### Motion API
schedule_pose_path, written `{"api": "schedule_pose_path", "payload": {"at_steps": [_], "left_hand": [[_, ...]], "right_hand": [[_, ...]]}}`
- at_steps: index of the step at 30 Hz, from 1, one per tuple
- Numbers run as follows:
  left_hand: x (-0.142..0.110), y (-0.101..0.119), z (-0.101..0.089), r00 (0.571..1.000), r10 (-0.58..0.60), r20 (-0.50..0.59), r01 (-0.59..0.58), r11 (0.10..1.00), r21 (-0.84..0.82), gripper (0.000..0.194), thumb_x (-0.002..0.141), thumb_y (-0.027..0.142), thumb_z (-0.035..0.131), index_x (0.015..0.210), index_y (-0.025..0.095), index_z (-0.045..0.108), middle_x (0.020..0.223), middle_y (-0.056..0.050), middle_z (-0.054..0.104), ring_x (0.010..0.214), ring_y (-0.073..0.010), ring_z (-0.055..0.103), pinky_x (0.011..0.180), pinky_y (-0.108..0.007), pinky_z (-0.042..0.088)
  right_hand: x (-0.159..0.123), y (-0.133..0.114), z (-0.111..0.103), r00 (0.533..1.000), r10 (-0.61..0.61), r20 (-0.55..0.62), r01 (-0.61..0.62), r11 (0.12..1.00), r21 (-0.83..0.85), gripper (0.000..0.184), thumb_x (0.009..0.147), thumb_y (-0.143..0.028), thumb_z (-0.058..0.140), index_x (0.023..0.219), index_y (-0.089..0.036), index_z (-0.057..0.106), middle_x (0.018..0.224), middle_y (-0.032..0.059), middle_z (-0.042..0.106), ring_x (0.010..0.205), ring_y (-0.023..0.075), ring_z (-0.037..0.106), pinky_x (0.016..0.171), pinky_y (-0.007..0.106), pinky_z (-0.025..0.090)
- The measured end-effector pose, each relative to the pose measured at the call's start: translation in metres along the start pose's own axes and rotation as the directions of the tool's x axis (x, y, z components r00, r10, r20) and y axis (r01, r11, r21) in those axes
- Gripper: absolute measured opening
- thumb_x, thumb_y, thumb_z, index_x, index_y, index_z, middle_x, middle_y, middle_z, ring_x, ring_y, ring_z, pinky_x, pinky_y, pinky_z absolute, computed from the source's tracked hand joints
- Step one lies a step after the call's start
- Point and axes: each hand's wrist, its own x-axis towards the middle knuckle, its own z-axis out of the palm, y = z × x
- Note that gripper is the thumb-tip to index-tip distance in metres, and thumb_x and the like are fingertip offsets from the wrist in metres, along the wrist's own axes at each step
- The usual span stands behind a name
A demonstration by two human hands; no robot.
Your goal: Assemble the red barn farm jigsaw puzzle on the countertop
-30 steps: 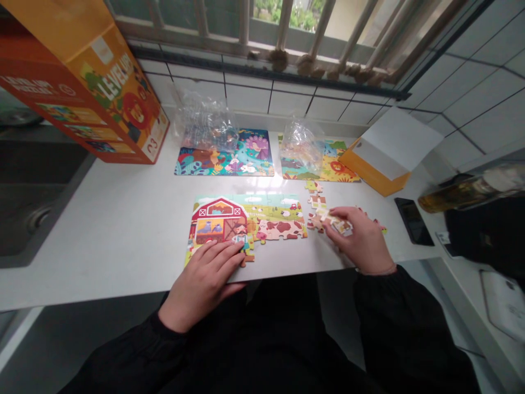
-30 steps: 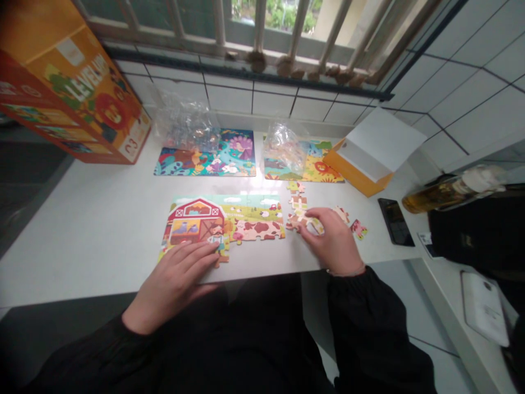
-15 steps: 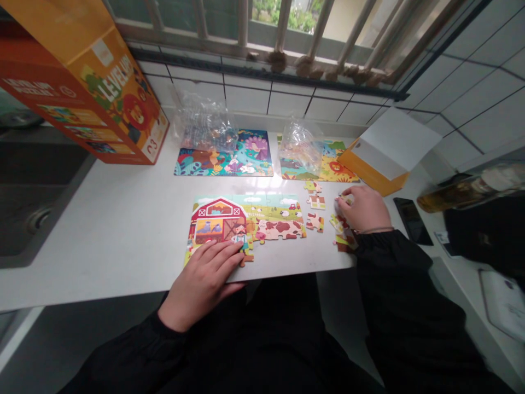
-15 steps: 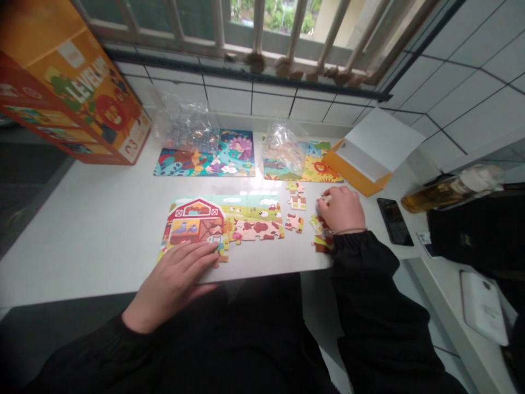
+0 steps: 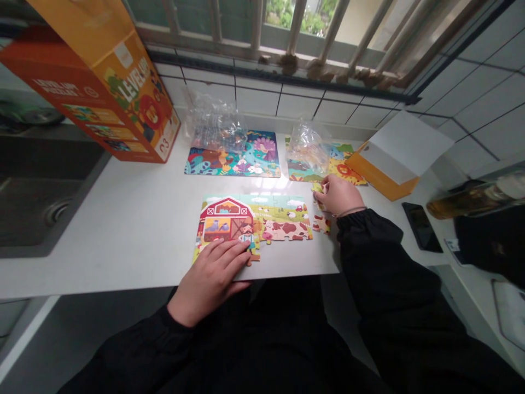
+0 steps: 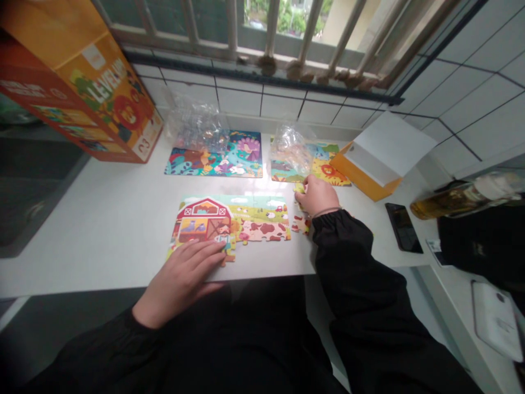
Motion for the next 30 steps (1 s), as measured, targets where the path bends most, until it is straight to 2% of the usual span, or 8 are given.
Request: {"api": "schedule_pose_path", "payload": {"at_steps": [5, 7, 9, 13, 16, 21, 26, 30], "left_hand": [[0.000, 0.000, 0.000, 1.000, -0.001, -0.002, 0.001, 1.000, 0.002, 0.050, 0.104, 0.049, 0.071, 0.144, 0.019, 0.065, 0.154, -0.014, 0.068, 0.139, -0.0341, 0.062, 0.118, -0.053, 0.044], [0.000, 0.000, 0.000, 1.000, -0.004, -0.005, 0.004, 1.000, 0.000, 0.050, 0.103, 0.048, 0.072, 0.144, 0.020, 0.066, 0.153, -0.014, 0.068, 0.140, -0.0342, 0.062, 0.119, -0.054, 0.044], [0.000, 0.000, 0.001, 1.000, -0.010, -0.010, 0.010, 1.000, -0.007, 0.050, 0.103, 0.048, 0.073, 0.144, 0.020, 0.067, 0.153, -0.014, 0.069, 0.140, -0.0342, 0.062, 0.119, -0.054, 0.044], [0.000, 0.000, 0.001, 1.000, -0.007, -0.015, 0.007, 1.000, -0.007, 0.051, 0.102, 0.049, 0.073, 0.144, 0.020, 0.067, 0.153, -0.014, 0.069, 0.139, -0.0344, 0.063, 0.118, -0.053, 0.045], [0.000, -0.001, 0.001, 1.000, 0.000, -0.011, 0.000, 1.000, -0.003, 0.051, 0.102, 0.048, 0.074, 0.144, 0.019, 0.066, 0.153, -0.014, 0.069, 0.139, -0.0347, 0.063, 0.118, -0.054, 0.045], [0.000, 0.000, 0.000, 1.000, -0.002, -0.002, 0.002, 1.000, 0.003, 0.051, 0.101, 0.047, 0.075, 0.143, 0.019, 0.067, 0.153, -0.014, 0.068, 0.138, -0.0350, 0.063, 0.117, -0.055, 0.045], [0.000, 0.000, 0.001, 1.000, -0.013, -0.006, 0.013, 1.000, -0.004, 0.051, 0.103, 0.049, 0.072, 0.145, 0.020, 0.067, 0.153, -0.014, 0.068, 0.138, -0.0342, 0.063, 0.118, -0.054, 0.045], [-0.001, -0.001, 0.001, 1.000, -0.007, -0.009, 0.007, 1.000, -0.012, 0.053, 0.101, 0.049, 0.075, 0.145, 0.019, 0.067, 0.153, -0.014, 0.069, 0.138, -0.0346, 0.063, 0.118, -0.054, 0.045]], "right_hand": [[-0.006, 0.003, 0.001, 0.998, 0.011, -0.058, -0.002, 0.989, 0.149, 0.028, 0.085, -0.025, 0.073, 0.112, -0.023, 0.065, 0.096, 0.0072, 0.079, 0.085, 0.0260, 0.070, 0.074, 0.035, 0.047], [-0.009, 0.004, 0.002, 0.996, -0.003, -0.090, 0.016, 0.990, 0.144, 0.026, 0.085, -0.024, 0.071, 0.110, -0.023, 0.065, 0.099, 0.0087, 0.079, 0.088, 0.0267, 0.070, 0.076, 0.035, 0.048], [-0.009, 0.004, 0.003, 0.994, -0.020, -0.108, 0.030, 0.995, 0.096, 0.029, 0.085, -0.030, 0.074, 0.111, -0.022, 0.065, 0.105, 0.0127, 0.078, 0.094, 0.0298, 0.070, 0.080, 0.038, 0.049], [-0.005, 0.009, 0.005, 0.998, 0.040, -0.042, -0.039, 0.999, 0.038, 0.032, 0.087, -0.039, 0.077, 0.113, -0.022, 0.065, 0.102, 0.0115, 0.077, 0.092, 0.0297, 0.070, 0.077, 0.037, 0.048], [0.000, 0.013, 0.004, 0.999, 0.050, -0.009, -0.049, 0.998, 0.042, 0.028, 0.086, -0.036, 0.078, 0.107, -0.023, 0.065, 0.097, 0.0076, 0.077, 0.087, 0.0267, 0.069, 0.074, 0.035, 0.045], [0.005, 0.019, 0.001, 0.999, 0.041, 0.004, -0.041, 0.992, 0.120, 0.037, 0.077, -0.030, 0.082, 0.105, -0.024, 0.059, 0.094, 0.0044, 0.074, 0.082, 0.0236, 0.065, 0.069, 0.033, 0.040], [0.001, 0.019, -0.004, 0.995, -0.084, -0.044, 0.090, 0.983, 0.158, 0.039, 0.075, -0.026, 0.080, 0.103, -0.025, 0.053, 0.096, 0.0049, 0.070, 0.082, 0.0235, 0.062, 0.072, 0.033, 0.042], [-0.023, 0.004, -0.011, 0.970, -0.196, -0.147, 0.227, 0.944, 0.238, 0.035, 0.079, -0.024, 0.075, 0.104, -0.025, 0.050, 0.099, 0.0054, 0.067, 0.087, 0.0240, 0.062, 0.079, 0.035, 0.047]]}}
